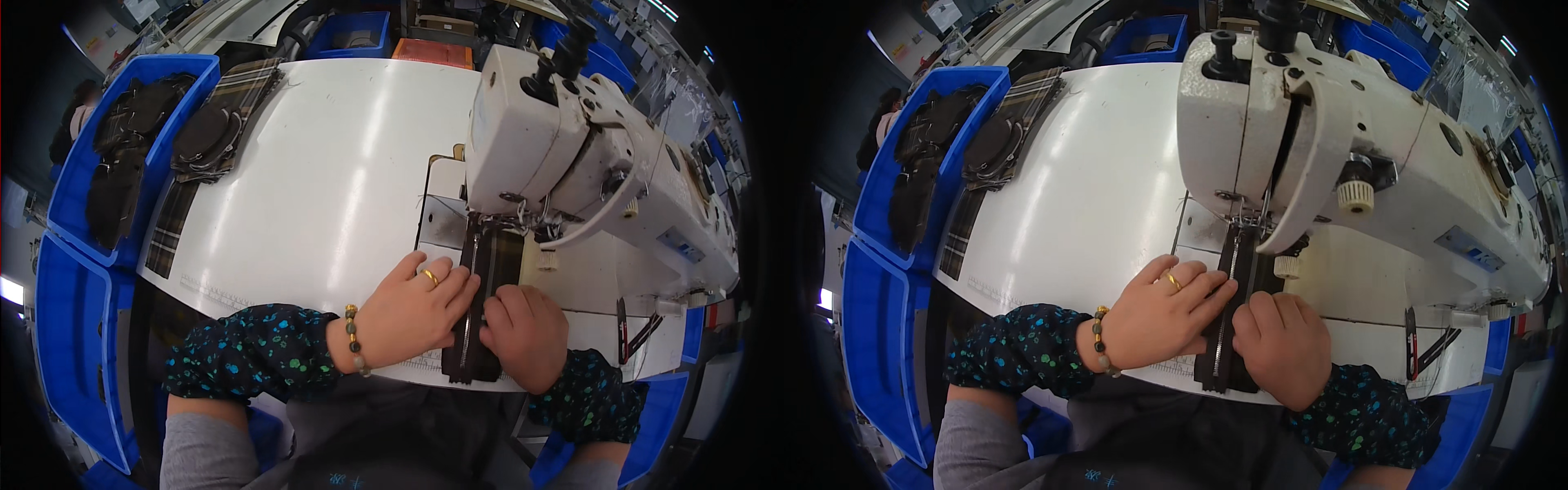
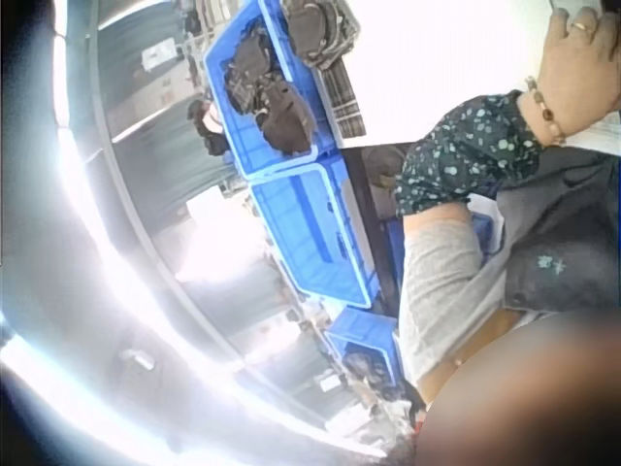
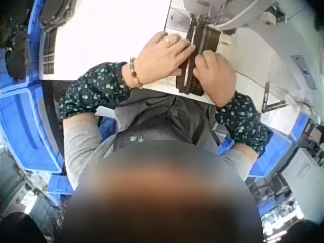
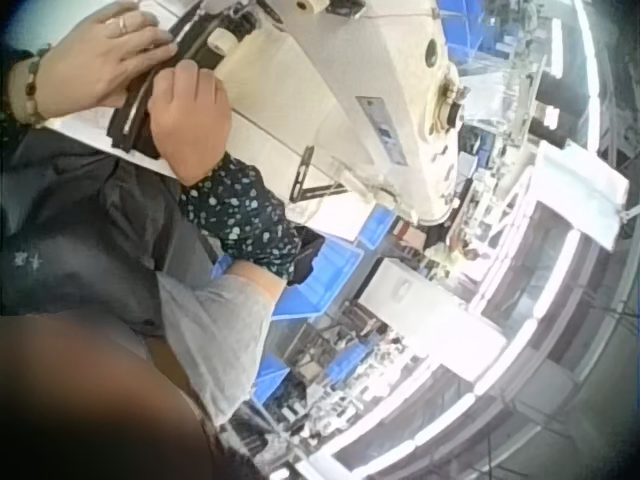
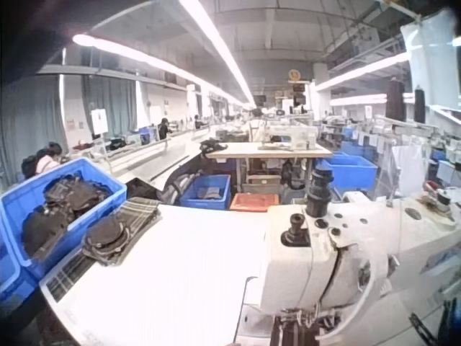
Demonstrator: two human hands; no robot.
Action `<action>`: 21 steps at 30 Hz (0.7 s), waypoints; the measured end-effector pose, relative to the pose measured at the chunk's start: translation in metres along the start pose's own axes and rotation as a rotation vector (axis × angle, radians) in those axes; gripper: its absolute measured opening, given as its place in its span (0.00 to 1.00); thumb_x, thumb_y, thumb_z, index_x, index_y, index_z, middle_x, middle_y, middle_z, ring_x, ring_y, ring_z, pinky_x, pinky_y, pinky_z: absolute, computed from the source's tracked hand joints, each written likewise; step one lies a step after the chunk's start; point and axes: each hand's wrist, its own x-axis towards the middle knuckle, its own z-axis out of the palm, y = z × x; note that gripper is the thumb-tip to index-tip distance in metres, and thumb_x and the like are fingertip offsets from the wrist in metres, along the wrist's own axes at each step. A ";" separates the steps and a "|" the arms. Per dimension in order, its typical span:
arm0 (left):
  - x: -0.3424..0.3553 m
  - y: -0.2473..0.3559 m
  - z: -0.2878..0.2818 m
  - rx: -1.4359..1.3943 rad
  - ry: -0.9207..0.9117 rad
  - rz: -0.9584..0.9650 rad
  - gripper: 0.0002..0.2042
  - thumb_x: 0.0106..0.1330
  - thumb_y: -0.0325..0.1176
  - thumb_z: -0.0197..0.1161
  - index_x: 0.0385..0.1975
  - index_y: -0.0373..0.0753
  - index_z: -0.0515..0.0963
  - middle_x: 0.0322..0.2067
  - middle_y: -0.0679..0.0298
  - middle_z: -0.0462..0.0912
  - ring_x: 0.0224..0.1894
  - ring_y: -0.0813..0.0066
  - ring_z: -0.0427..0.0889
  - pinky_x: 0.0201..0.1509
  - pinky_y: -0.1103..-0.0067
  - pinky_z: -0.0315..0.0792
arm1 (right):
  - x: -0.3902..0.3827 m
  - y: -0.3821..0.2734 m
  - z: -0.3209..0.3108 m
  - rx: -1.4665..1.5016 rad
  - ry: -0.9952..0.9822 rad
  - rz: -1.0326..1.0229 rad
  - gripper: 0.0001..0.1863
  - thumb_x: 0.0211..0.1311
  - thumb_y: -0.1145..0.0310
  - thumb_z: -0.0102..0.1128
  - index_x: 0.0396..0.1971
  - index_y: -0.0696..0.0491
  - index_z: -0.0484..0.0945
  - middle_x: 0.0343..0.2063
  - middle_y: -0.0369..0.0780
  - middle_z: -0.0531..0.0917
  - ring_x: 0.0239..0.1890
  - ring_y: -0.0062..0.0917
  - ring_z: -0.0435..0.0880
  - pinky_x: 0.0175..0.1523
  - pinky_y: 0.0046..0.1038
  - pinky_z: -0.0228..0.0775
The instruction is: Sewing pieces of leather or fabric using an industrial sewing machine.
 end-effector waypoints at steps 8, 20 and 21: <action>-0.046 0.034 0.001 -0.167 0.220 0.164 0.20 0.54 0.33 0.70 0.47 0.34 0.84 0.51 0.58 0.85 0.48 0.67 0.85 0.48 0.76 0.82 | -0.052 -0.041 0.003 0.239 0.107 -0.026 0.15 0.54 0.69 0.70 0.40 0.59 0.83 0.43 0.43 0.84 0.49 0.37 0.85 0.55 0.38 0.80; -0.058 0.055 -0.006 -0.344 0.374 -0.135 0.13 0.49 0.29 0.74 0.37 0.43 0.87 0.32 0.71 0.83 0.36 0.72 0.83 0.32 0.77 0.78 | -0.074 -0.050 0.031 0.063 0.258 -0.150 0.13 0.59 0.56 0.73 0.41 0.45 0.88 0.44 0.37 0.85 0.50 0.29 0.85 0.61 0.36 0.76; -0.059 0.057 -0.006 -0.350 0.358 -0.160 0.15 0.47 0.28 0.76 0.38 0.44 0.88 0.33 0.72 0.83 0.36 0.72 0.82 0.34 0.77 0.78 | -0.075 -0.050 0.034 0.052 0.277 -0.150 0.12 0.59 0.57 0.73 0.40 0.46 0.89 0.44 0.36 0.85 0.49 0.28 0.85 0.61 0.36 0.76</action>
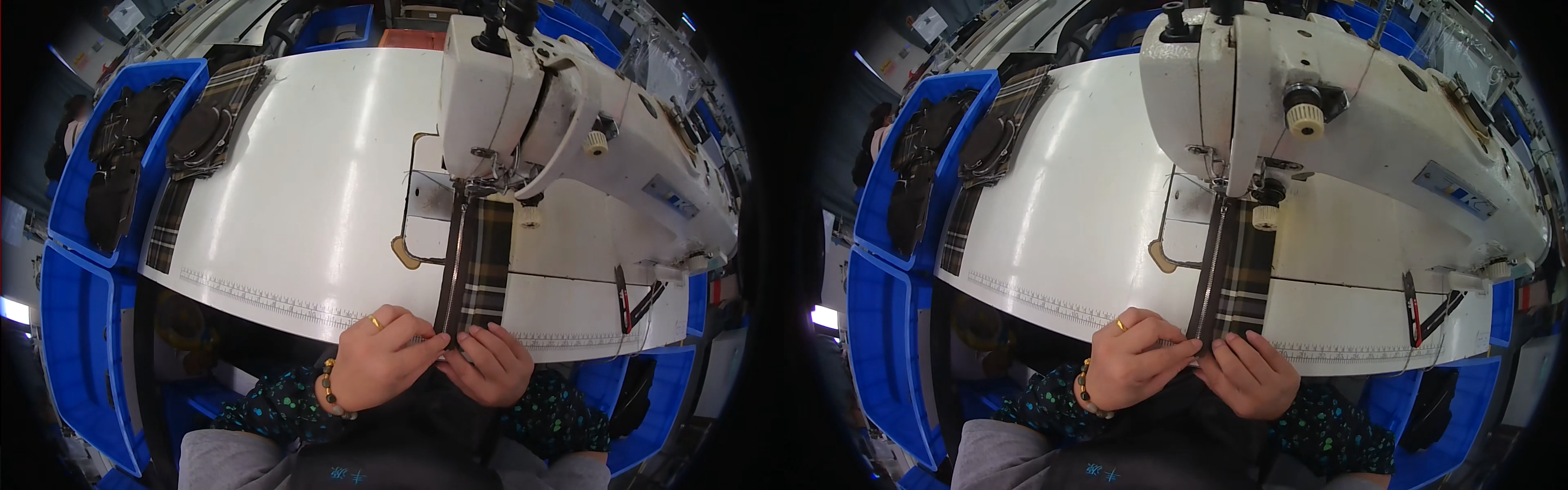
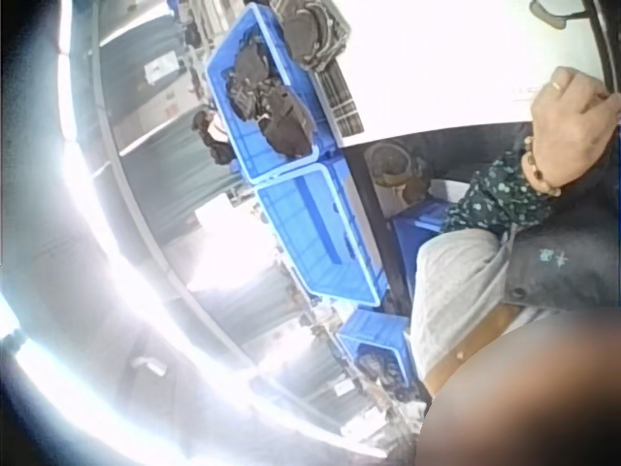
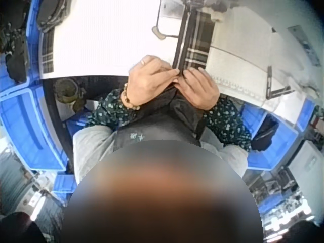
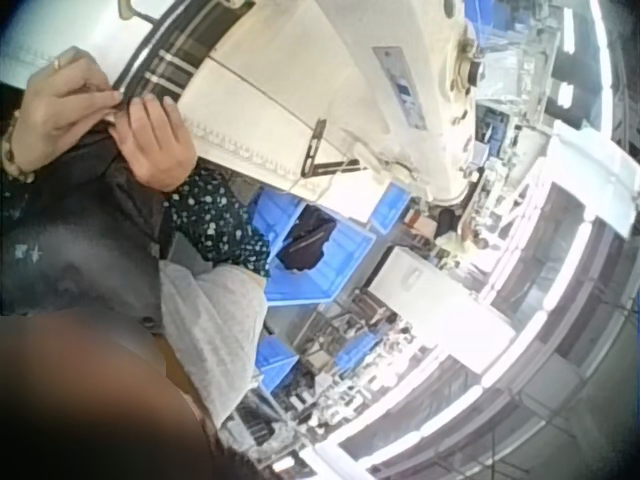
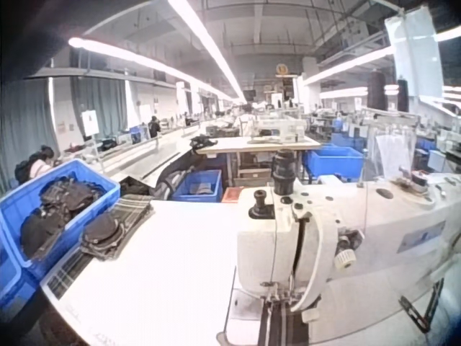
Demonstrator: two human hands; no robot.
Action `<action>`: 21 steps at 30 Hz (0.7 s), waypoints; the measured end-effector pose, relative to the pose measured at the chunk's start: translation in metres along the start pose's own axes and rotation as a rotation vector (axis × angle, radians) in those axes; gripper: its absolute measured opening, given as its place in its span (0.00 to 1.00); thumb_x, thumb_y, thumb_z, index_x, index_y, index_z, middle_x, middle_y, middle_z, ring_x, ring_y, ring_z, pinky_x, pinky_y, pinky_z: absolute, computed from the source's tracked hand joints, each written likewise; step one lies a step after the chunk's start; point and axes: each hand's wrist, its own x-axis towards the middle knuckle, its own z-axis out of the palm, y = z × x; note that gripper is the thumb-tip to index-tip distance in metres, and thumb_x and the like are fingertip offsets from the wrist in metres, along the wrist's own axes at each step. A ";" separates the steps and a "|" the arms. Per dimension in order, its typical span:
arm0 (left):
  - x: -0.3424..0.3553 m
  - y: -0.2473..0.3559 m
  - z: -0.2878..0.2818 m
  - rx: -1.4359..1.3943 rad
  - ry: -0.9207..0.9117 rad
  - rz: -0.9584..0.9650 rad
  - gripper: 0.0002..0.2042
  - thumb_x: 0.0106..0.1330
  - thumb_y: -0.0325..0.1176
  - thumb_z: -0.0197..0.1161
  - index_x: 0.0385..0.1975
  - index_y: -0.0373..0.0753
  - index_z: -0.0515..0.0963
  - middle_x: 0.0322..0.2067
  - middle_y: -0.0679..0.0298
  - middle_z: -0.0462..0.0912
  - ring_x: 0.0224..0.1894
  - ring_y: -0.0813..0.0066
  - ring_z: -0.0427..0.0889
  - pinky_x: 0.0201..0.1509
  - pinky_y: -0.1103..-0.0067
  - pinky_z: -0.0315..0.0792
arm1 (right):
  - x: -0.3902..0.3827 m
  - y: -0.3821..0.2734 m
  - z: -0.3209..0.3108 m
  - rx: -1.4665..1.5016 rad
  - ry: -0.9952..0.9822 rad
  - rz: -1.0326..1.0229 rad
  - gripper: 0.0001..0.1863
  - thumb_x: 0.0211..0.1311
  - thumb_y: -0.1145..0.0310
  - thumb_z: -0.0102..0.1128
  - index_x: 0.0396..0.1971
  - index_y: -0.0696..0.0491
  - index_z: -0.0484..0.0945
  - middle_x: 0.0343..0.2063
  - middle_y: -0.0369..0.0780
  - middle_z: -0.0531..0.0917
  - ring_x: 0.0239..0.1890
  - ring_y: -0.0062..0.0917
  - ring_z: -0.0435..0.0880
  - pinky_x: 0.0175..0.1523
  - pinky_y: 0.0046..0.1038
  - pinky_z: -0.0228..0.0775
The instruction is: Sewing pieces of leather or fabric using an industrial sewing machine.
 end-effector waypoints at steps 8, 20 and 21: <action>-0.003 0.006 0.006 0.002 -0.008 -0.048 0.17 0.46 0.27 0.75 0.39 0.45 0.89 0.35 0.72 0.83 0.38 0.70 0.80 0.40 0.75 0.76 | -0.003 0.002 0.000 -0.037 0.050 -0.063 0.14 0.62 0.55 0.68 0.40 0.48 0.89 0.42 0.35 0.86 0.48 0.28 0.86 0.60 0.34 0.77; -0.007 0.006 0.006 0.123 -0.012 0.073 0.16 0.50 0.30 0.73 0.41 0.44 0.88 0.37 0.74 0.82 0.39 0.76 0.81 0.39 0.78 0.76 | 0.036 0.024 -0.033 0.468 -0.075 0.093 0.08 0.49 0.70 0.74 0.29 0.55 0.84 0.36 0.42 0.87 0.39 0.35 0.88 0.44 0.33 0.83; -0.006 0.006 0.005 0.133 0.007 0.077 0.16 0.50 0.30 0.73 0.41 0.44 0.88 0.37 0.74 0.82 0.39 0.76 0.81 0.39 0.78 0.76 | 0.045 0.035 -0.031 0.462 -0.131 0.101 0.08 0.49 0.70 0.74 0.29 0.55 0.84 0.36 0.42 0.87 0.39 0.35 0.88 0.44 0.33 0.83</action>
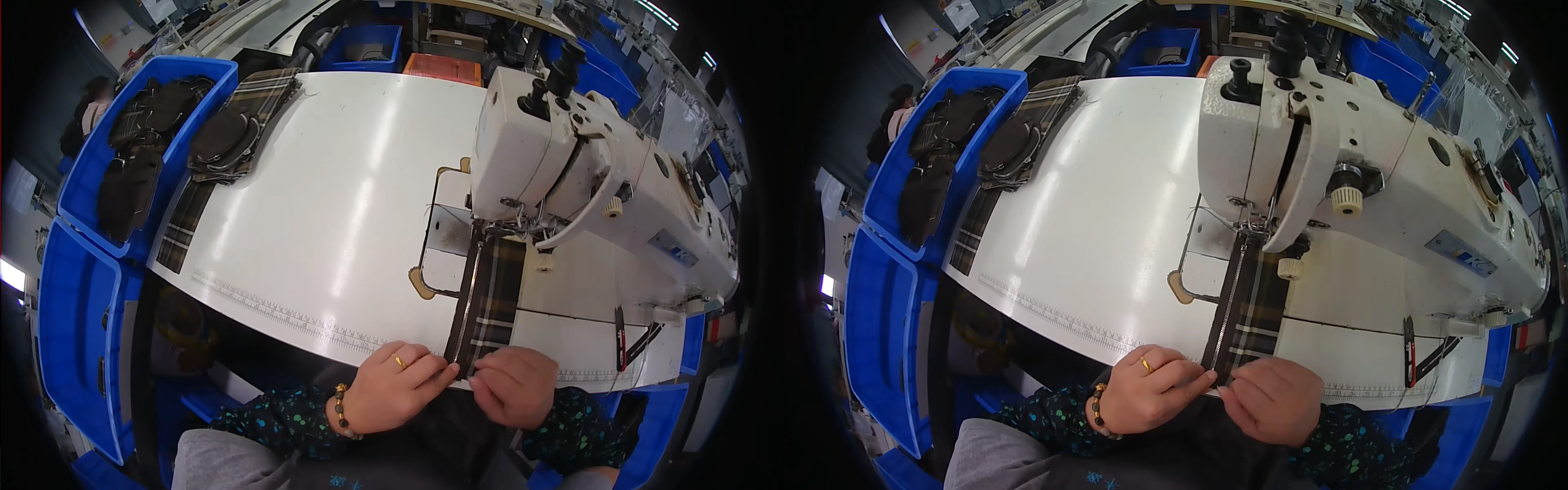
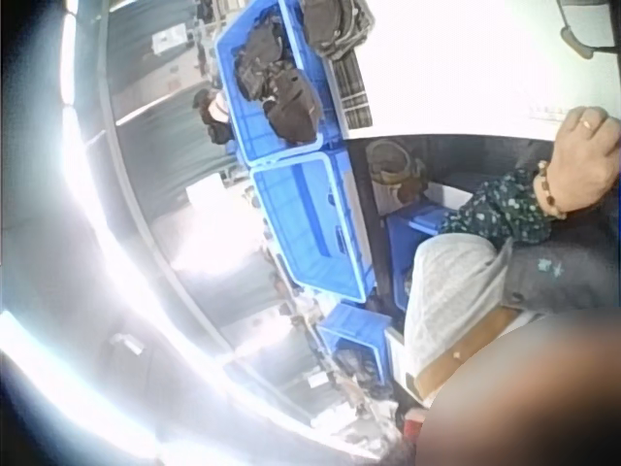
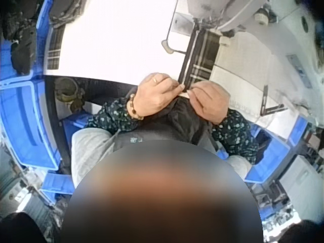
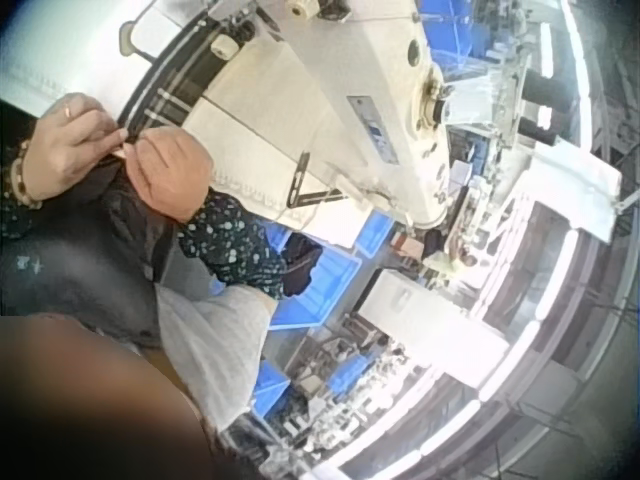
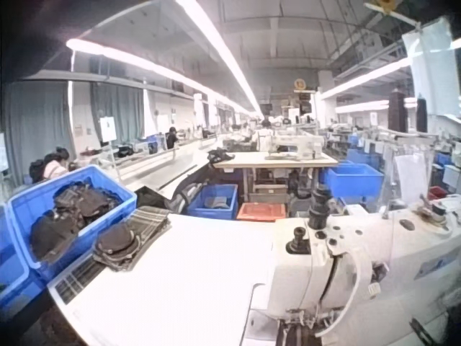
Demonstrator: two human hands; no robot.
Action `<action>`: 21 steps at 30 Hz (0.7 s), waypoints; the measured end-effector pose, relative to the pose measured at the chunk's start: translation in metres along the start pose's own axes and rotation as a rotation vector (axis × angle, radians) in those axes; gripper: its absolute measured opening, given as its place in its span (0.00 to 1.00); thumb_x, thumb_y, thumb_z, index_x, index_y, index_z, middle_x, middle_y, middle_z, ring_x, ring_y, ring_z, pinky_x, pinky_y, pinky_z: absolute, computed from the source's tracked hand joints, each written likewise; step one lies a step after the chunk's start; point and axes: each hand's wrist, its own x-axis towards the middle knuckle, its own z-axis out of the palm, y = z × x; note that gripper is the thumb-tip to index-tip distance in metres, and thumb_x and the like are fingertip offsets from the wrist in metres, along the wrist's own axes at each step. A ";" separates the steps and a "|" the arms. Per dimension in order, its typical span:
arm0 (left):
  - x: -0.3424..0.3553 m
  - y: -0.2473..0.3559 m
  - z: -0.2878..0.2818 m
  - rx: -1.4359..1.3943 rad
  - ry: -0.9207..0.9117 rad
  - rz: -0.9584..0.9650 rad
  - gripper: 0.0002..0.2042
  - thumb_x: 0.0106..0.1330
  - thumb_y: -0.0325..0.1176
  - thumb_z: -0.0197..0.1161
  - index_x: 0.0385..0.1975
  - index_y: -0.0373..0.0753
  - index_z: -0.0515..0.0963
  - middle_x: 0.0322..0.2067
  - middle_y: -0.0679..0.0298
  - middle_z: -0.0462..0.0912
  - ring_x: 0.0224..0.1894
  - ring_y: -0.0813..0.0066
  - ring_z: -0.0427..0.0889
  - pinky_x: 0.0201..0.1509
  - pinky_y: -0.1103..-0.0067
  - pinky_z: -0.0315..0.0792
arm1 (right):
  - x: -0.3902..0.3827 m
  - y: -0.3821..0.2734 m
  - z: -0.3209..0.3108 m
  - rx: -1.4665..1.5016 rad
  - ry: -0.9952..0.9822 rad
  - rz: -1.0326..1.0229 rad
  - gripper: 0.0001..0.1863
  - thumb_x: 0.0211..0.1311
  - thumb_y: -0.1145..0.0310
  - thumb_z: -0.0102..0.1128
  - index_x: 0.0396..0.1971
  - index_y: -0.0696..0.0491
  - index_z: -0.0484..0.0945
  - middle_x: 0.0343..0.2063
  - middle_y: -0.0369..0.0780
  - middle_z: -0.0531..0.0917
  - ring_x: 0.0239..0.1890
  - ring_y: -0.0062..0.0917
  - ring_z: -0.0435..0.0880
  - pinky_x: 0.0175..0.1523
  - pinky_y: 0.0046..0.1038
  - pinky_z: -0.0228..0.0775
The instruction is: Sewing pieces of leather or fabric using an industrial sewing machine.
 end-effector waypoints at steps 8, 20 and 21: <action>-0.006 0.000 -0.002 -0.034 -0.075 0.011 0.14 0.57 0.29 0.69 0.44 0.39 0.86 0.36 0.70 0.80 0.41 0.74 0.81 0.47 0.77 0.76 | 0.046 0.065 0.007 -0.324 -0.160 0.003 0.29 0.59 0.53 0.71 0.56 0.56 0.79 0.62 0.51 0.75 0.62 0.48 0.75 0.60 0.43 0.73; -0.043 -0.119 -0.111 0.535 0.164 -0.282 0.23 0.62 0.33 0.71 0.58 0.39 0.79 0.54 0.57 0.82 0.55 0.57 0.82 0.58 0.64 0.76 | 0.028 0.065 0.015 -0.286 -0.212 0.112 0.36 0.60 0.49 0.67 0.61 0.60 0.76 0.67 0.55 0.71 0.68 0.56 0.69 0.69 0.49 0.64; -0.046 -0.146 -0.137 0.612 0.257 -0.355 0.21 0.61 0.31 0.70 0.55 0.37 0.78 0.51 0.58 0.83 0.53 0.57 0.81 0.57 0.66 0.76 | 0.027 0.065 0.015 -0.279 -0.213 0.118 0.36 0.60 0.49 0.67 0.61 0.60 0.76 0.67 0.55 0.71 0.68 0.56 0.70 0.69 0.49 0.64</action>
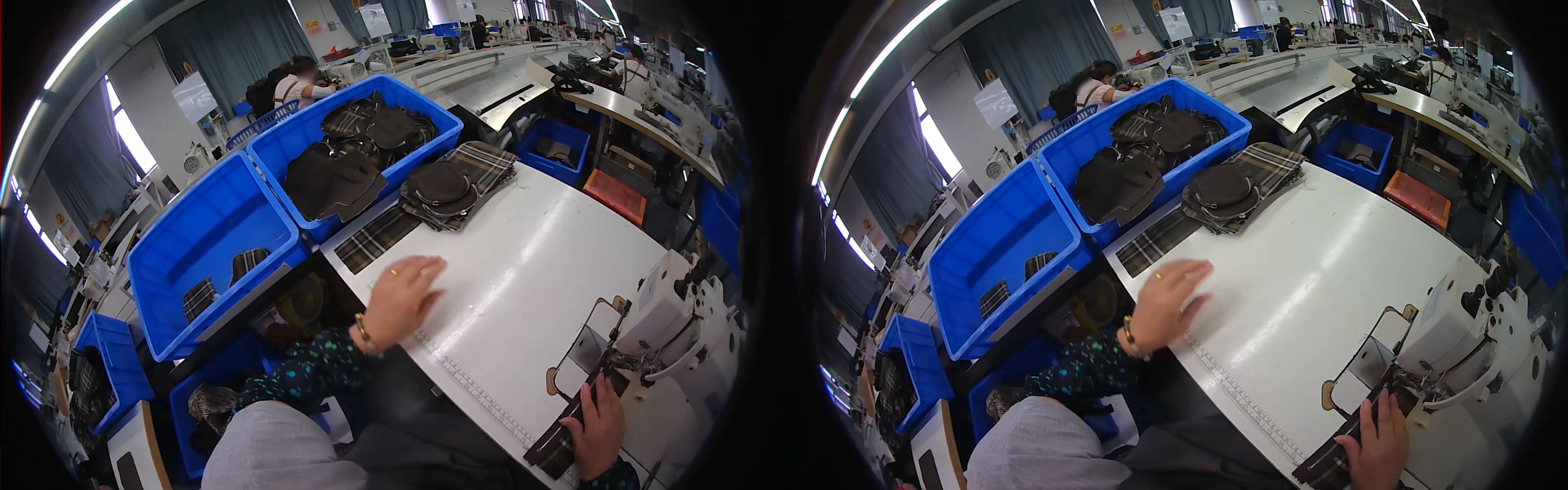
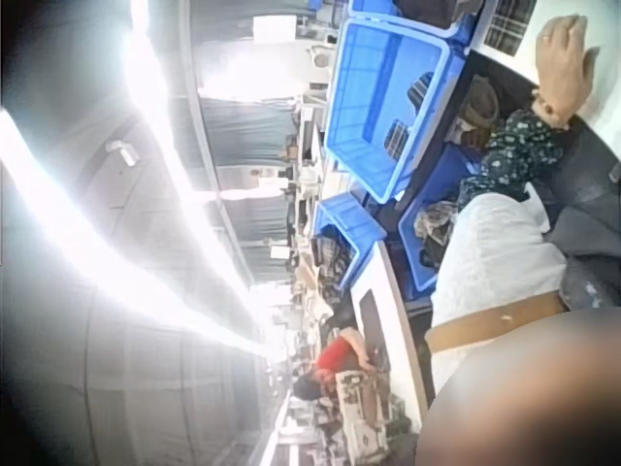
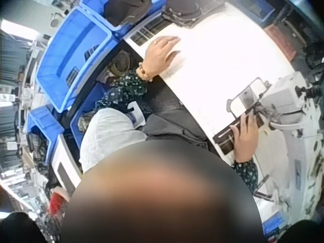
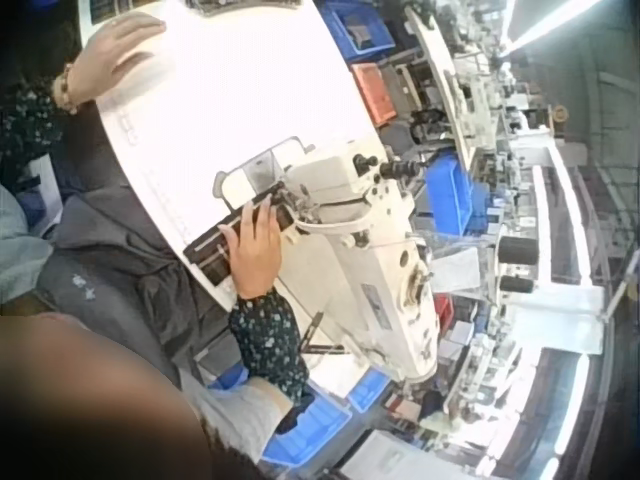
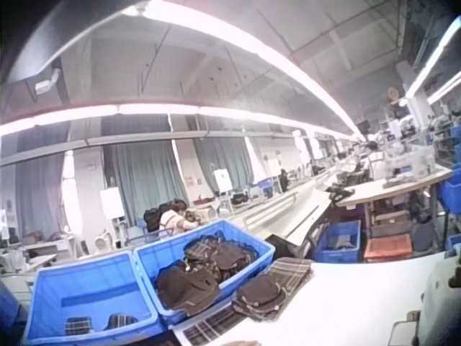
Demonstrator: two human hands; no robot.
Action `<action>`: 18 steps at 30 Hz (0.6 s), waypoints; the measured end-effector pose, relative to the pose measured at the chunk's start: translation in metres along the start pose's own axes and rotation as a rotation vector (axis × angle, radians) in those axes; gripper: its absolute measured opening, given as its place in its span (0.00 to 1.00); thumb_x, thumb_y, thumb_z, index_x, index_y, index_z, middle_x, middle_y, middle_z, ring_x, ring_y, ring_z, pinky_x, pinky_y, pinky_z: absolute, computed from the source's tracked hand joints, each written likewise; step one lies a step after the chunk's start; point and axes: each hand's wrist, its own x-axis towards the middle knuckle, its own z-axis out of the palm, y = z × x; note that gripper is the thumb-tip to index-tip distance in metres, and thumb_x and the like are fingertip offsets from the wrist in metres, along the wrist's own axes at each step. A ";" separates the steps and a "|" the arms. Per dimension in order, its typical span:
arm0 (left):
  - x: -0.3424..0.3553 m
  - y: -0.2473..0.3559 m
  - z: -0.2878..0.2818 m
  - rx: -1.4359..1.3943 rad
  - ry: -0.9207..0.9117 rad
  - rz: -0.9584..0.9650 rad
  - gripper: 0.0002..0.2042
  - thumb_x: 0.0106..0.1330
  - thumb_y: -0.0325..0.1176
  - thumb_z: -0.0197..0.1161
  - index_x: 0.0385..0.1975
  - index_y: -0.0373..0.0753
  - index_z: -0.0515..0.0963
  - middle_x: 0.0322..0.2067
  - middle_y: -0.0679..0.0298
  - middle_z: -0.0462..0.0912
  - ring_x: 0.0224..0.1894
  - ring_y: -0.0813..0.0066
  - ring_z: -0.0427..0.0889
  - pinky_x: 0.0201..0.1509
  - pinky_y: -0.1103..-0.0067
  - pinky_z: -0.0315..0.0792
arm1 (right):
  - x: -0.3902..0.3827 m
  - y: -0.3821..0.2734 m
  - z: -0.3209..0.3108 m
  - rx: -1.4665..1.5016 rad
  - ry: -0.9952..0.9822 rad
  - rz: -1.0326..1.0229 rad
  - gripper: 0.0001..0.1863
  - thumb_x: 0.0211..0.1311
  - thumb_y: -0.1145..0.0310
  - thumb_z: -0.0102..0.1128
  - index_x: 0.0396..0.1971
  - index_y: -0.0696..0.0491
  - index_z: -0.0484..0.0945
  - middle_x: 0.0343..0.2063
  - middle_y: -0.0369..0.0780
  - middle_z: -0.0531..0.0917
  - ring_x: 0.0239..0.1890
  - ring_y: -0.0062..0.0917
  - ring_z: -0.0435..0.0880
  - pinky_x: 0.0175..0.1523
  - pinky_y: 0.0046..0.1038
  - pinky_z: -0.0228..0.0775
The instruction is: Sewing pieces of leather or fabric using an industrial sewing machine.
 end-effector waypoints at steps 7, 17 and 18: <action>0.056 -0.185 -0.020 0.578 0.152 -0.375 0.18 0.70 0.44 0.64 0.52 0.39 0.83 0.54 0.53 0.84 0.57 0.51 0.81 0.59 0.62 0.77 | 0.004 0.000 -0.001 0.019 0.026 -0.030 0.39 0.59 0.44 0.67 0.60 0.60 0.76 0.66 0.56 0.72 0.67 0.56 0.71 0.68 0.48 0.65; 0.116 -0.103 -0.112 0.573 0.194 -0.229 0.10 0.75 0.39 0.57 0.39 0.42 0.82 0.28 0.54 0.85 0.31 0.50 0.85 0.32 0.62 0.78 | 0.005 -0.005 -0.009 0.020 -0.013 -0.033 0.43 0.58 0.39 0.65 0.62 0.61 0.75 0.67 0.57 0.71 0.67 0.56 0.70 0.69 0.51 0.62; 0.115 -0.069 -0.120 0.485 0.231 -0.096 0.09 0.74 0.39 0.58 0.39 0.42 0.83 0.28 0.54 0.85 0.30 0.51 0.85 0.31 0.62 0.77 | 0.006 -0.006 -0.009 0.002 -0.014 -0.029 0.43 0.58 0.39 0.65 0.62 0.60 0.75 0.67 0.57 0.71 0.67 0.56 0.70 0.70 0.52 0.60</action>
